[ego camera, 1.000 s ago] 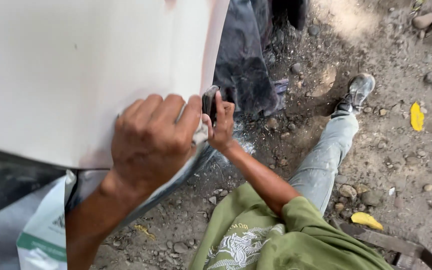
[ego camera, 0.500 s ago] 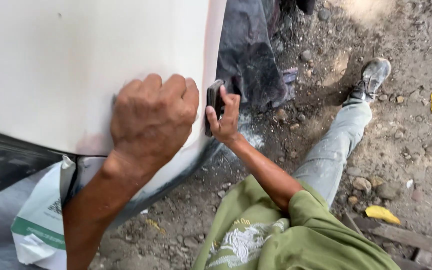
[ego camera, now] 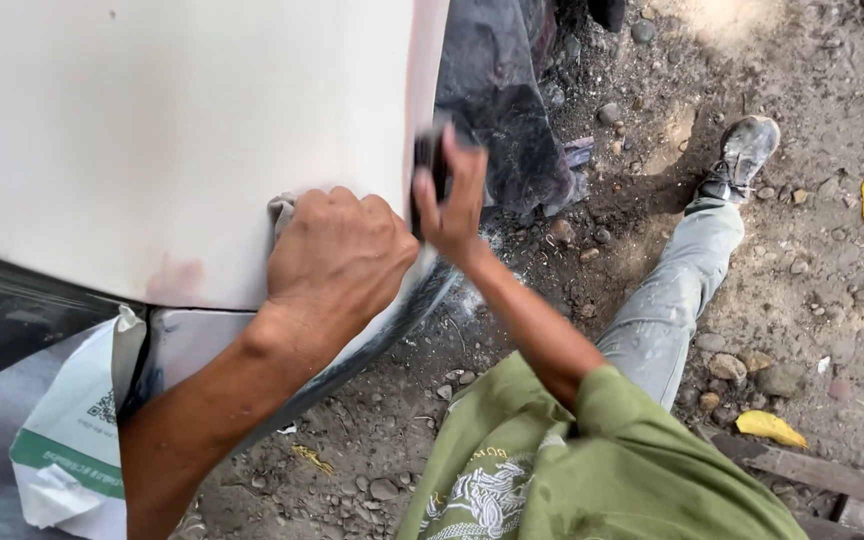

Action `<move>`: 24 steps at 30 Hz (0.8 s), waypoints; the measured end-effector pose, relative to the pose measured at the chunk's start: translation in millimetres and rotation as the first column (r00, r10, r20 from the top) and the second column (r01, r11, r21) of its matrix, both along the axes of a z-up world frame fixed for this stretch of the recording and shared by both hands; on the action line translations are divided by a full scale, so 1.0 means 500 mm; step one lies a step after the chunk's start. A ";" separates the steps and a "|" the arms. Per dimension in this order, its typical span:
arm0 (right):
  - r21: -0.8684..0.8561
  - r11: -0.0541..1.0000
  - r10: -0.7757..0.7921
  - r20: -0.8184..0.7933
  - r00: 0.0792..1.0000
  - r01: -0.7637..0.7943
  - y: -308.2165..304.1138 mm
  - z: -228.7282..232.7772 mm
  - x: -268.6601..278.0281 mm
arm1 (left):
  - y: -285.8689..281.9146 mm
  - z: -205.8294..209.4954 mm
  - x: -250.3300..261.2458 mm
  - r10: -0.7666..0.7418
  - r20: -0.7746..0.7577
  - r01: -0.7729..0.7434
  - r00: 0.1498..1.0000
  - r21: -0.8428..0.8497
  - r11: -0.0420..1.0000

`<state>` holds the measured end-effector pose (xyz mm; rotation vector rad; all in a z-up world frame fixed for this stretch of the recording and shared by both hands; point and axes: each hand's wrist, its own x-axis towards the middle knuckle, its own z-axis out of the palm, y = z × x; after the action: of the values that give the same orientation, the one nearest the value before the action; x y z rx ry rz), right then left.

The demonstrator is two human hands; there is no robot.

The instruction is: The person sands the rear quarter panel of a white car using a sanding block, focusing on a rusted area near the wheel well. They repeatedly wipe the sanded surface with a cloth to remove dust and check the progress.

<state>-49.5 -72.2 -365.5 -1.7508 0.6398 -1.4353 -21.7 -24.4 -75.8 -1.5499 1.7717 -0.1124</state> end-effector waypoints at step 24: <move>-0.022 1.000 -0.012 -0.050 0.999 0.010 0.059 -0.001 -0.036 | -0.016 0.047 0.014 -0.107 -0.085 0.065 0.991 -0.397 0.916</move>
<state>-67.7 -42.6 -365.8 -1.8076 0.6633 -1.4148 -14.6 -32.7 -52.2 -1.7824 1.9898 -0.4645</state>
